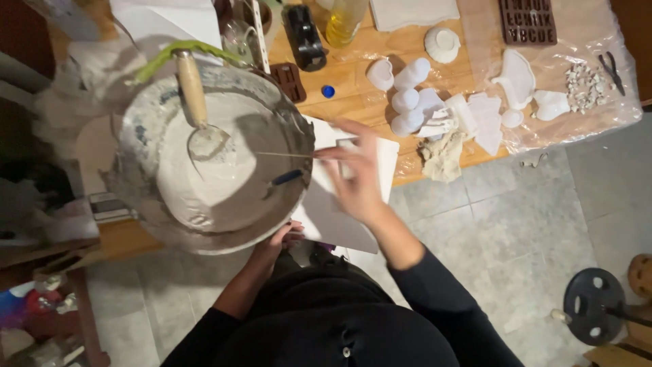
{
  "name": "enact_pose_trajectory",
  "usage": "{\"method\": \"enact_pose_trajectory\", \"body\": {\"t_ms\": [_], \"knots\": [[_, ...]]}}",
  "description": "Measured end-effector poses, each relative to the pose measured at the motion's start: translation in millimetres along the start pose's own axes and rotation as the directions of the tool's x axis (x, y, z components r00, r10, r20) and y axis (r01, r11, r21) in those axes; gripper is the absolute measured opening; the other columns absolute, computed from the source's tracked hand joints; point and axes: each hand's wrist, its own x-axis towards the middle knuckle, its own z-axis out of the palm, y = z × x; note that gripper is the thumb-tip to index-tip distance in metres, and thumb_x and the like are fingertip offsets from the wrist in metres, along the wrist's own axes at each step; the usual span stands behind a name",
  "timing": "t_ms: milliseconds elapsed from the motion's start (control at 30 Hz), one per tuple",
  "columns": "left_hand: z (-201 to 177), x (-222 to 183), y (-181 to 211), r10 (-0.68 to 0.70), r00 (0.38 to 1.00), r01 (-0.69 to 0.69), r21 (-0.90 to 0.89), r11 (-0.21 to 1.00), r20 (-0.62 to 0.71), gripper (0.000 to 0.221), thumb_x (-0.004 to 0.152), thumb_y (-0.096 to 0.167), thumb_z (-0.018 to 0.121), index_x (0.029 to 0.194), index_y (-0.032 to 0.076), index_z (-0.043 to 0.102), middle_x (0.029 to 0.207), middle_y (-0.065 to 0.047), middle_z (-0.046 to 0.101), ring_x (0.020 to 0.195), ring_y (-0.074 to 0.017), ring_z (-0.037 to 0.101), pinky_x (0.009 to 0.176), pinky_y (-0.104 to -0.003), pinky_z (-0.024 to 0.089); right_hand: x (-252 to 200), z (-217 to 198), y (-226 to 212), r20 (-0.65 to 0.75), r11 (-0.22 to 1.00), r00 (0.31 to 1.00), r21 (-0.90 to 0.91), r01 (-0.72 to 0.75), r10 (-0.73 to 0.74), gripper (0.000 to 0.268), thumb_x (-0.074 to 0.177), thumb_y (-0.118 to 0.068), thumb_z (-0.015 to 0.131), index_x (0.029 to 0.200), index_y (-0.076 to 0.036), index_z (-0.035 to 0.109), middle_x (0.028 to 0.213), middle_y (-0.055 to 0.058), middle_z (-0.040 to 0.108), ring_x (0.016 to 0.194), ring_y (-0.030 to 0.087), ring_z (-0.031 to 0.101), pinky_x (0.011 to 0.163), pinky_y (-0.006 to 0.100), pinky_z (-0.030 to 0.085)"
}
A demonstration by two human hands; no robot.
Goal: Pouring a white mixture into a heart-shaped silicone mold and smoothing it using a spoon.
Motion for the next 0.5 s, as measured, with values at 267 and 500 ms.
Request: {"method": "enact_pose_trajectory", "body": {"t_ms": [267,500], "knots": [[-106,10,-38,0.424,0.904,-0.400,0.470,0.787,0.059,0.042,0.106,0.034,0.049,0.130,0.001,0.061,0.120,-0.018,0.068,0.105,-0.0295,0.065,0.090,-0.045,0.051,-68,-32,30,-0.153,0.945,0.942,-0.093,-0.315,0.299,0.070,0.086,-0.014,0.078,0.148,-0.005,0.047,0.165,0.021,0.031,0.155,0.036,0.029,0.126,0.047,0.024],[-142,31,-38,0.495,0.823,-0.493,0.782,0.381,0.278,0.043,0.106,0.030,0.048,0.132,-0.001,0.061,0.125,-0.018,0.066,0.112,-0.0296,0.062,0.098,-0.043,0.050,-336,-45,208,-0.678,0.297,0.164,0.083,-0.951,0.716,0.090,0.107,-0.061,0.046,0.157,0.011,0.026,0.165,0.030,0.025,0.154,0.040,0.026,0.126,0.044,0.019]]}}
